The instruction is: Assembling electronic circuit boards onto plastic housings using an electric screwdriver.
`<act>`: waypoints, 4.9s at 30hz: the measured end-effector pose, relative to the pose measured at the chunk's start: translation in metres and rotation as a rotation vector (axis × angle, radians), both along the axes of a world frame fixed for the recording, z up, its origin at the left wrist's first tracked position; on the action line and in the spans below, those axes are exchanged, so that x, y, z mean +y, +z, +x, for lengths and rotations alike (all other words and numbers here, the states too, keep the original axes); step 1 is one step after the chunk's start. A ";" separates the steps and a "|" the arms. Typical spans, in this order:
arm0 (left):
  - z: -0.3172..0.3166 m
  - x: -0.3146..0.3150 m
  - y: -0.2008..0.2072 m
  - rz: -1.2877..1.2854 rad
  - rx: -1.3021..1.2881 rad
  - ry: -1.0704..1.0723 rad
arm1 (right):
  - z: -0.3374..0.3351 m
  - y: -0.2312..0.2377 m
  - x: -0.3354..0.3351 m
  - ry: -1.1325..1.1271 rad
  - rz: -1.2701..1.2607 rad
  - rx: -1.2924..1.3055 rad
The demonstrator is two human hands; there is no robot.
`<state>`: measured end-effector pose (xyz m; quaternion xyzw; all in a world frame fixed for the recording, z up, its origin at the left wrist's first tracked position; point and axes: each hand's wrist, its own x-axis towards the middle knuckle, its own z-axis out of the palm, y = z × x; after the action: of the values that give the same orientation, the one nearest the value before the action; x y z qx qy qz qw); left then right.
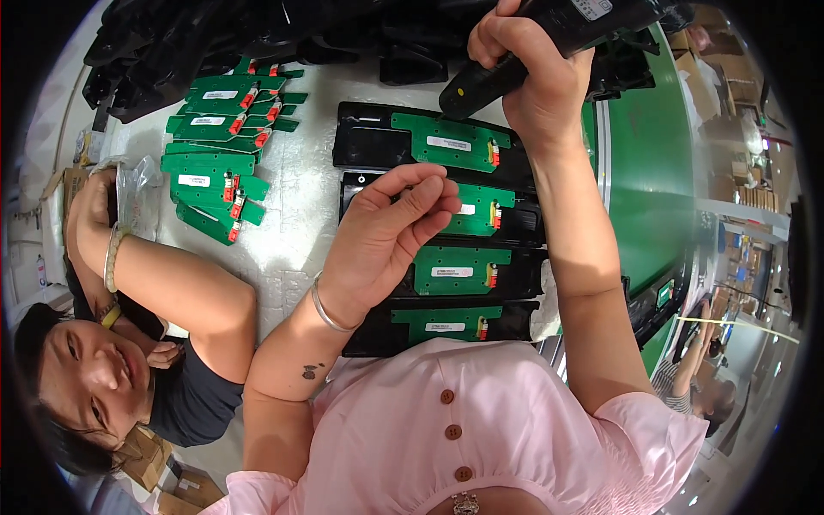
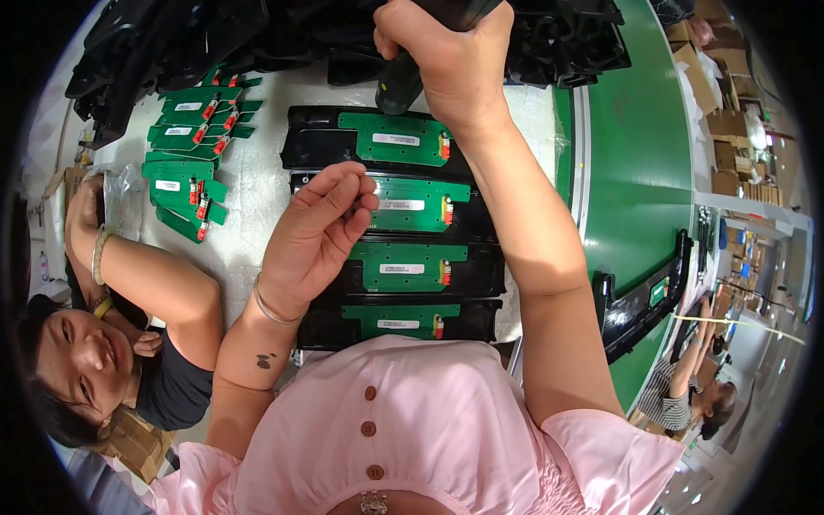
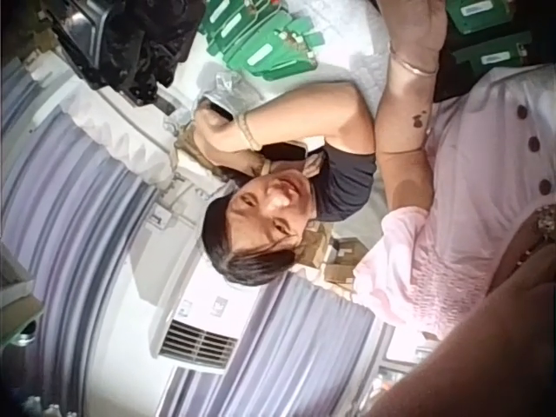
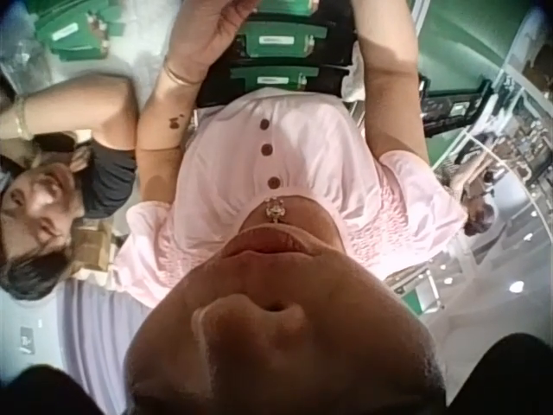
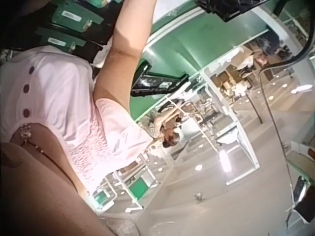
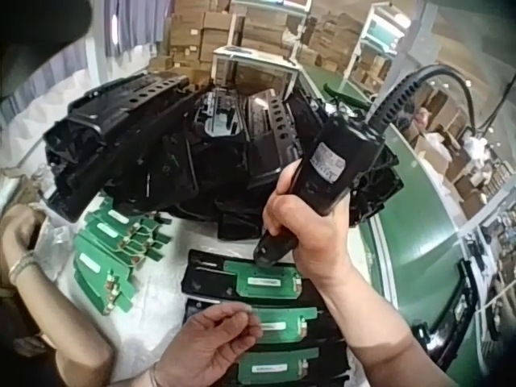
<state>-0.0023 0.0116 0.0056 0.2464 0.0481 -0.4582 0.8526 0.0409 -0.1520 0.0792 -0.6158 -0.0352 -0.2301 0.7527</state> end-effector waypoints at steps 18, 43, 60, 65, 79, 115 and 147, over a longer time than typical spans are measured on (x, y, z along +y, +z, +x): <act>0.003 0.000 -0.007 -0.180 0.176 0.094 | -0.072 0.050 0.021 0.323 -0.031 -0.258; 0.000 0.005 0.001 -0.027 -0.086 -0.056 | 0.009 0.000 0.035 0.074 0.017 -0.015; 0.003 0.006 0.000 0.043 0.057 0.160 | -0.004 0.029 0.032 0.186 -0.090 -0.243; 0.005 0.007 -0.006 -0.157 0.196 0.173 | -0.057 0.058 0.036 0.222 0.036 -0.291; -0.001 -0.001 0.008 -0.164 0.147 0.012 | -0.044 0.024 0.024 0.241 -0.089 -0.279; -0.008 0.002 -0.006 -0.147 0.168 0.021 | -0.097 0.051 0.017 0.302 -0.018 -0.306; -0.013 -0.003 -0.001 -0.023 -0.011 -0.152 | -0.048 -0.009 -0.003 0.036 -0.133 -0.072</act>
<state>-0.0151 0.0087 0.0045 0.2421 0.0194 -0.5210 0.8183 -0.0069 -0.1552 0.0704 -0.6551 -0.0887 -0.2357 0.7124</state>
